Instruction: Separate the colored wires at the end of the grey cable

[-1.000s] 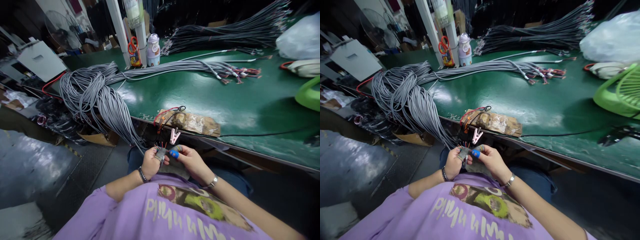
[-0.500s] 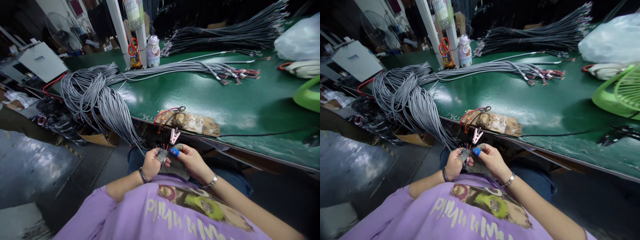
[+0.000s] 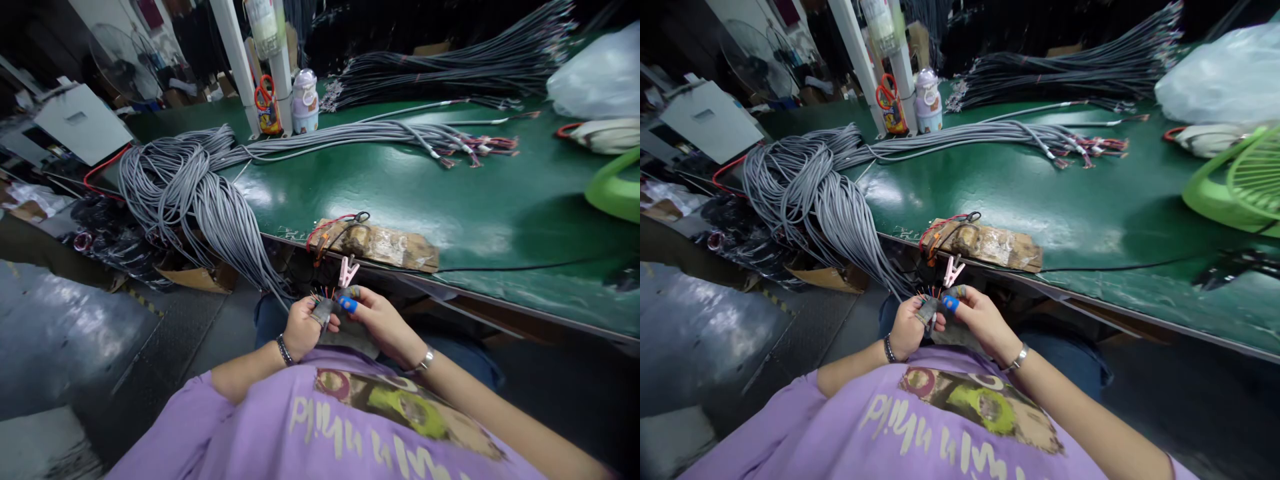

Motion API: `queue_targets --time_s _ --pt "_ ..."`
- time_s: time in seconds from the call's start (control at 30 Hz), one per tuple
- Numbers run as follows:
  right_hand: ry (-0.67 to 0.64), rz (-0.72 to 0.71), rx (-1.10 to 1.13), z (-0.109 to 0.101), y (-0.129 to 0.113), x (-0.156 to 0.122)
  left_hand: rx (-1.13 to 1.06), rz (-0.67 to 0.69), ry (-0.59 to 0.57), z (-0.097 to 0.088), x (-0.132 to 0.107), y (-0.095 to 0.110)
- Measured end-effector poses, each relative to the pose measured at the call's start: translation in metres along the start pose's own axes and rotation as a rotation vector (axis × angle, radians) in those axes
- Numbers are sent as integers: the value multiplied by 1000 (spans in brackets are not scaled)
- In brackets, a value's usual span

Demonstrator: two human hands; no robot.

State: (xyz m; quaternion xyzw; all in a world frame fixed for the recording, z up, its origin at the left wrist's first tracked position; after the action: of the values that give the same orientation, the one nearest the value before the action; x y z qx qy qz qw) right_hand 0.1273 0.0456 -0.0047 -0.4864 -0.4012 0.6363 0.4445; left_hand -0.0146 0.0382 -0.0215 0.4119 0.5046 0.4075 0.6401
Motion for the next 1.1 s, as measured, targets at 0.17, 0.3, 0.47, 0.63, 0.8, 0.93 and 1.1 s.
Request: queue_targets --time_s 0.17,0.3,0.47,0.63,0.8,0.93,1.1 --pt "30 8 -36 -1 1 0 22 6 -12 1 1 2" --pt "39 20 -13 -6 5 1 -11 1 14 -1 2 3" --pt "-8 61 142 -6 2 3 34 -35 -115 3 0 4" --pt "4 39 161 0 -5 2 94 -33 -164 7 -1 5" --pt "50 55 122 0 -2 3 109 -29 -156 7 -1 2" --pt "89 66 90 -4 -2 2 113 -30 -124 5 -1 1" --pt "116 46 95 -5 1 2 119 -16 -97 3 -1 1"
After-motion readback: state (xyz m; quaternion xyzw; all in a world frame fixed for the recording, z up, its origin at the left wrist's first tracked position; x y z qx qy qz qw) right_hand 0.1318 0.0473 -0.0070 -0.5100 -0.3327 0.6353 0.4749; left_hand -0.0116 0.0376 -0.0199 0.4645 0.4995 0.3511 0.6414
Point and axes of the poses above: each hand's wrist, its own x-axis towards the middle knuckle, its own z-axis out of the palm, y = z × x, the point moved 4 cm from there along x, towards the middle knuckle, and after that the axes turned 1 degree about y, right-handed, at the moved point
